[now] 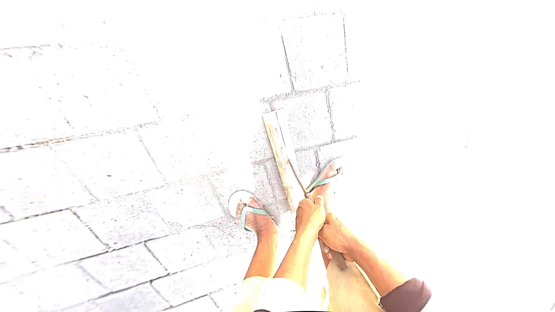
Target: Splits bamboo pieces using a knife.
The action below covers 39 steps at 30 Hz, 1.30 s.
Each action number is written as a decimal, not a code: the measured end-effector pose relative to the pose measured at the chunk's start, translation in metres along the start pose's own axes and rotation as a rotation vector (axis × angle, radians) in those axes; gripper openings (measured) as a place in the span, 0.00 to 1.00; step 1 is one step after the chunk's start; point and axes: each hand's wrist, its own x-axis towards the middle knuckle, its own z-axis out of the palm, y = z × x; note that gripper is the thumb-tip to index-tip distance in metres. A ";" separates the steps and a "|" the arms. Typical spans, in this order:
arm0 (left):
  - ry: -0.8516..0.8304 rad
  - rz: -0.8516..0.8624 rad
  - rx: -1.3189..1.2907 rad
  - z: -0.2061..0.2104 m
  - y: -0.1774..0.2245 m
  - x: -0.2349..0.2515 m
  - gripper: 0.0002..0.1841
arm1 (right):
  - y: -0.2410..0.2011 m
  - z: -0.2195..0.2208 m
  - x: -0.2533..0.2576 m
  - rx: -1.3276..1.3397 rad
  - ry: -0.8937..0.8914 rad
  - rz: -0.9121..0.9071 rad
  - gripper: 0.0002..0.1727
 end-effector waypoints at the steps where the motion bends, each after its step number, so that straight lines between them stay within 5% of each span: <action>1: -0.001 0.005 -0.018 -0.001 0.000 0.001 0.28 | -0.001 -0.002 -0.002 0.039 -0.030 -0.009 0.07; 6: -0.048 -0.010 -0.143 -0.011 0.006 0.002 0.25 | 0.005 -0.004 -0.044 0.233 -0.135 -0.173 0.20; 14: -0.117 -0.142 -0.824 -0.029 0.044 -0.042 0.26 | -0.070 0.029 -0.087 0.167 0.371 -0.024 0.20; 19: 0.005 -0.203 -0.590 -0.030 0.062 -0.027 0.16 | -0.075 0.025 -0.078 0.018 0.404 -0.005 0.21; 30: 0.099 -0.179 -0.390 -0.012 0.091 -0.028 0.21 | -0.071 -0.023 -0.059 0.025 0.308 0.026 0.24; 39: 0.052 -0.161 -0.346 -0.028 0.043 -0.010 0.21 | -0.041 0.033 -0.057 0.021 0.325 -0.127 0.28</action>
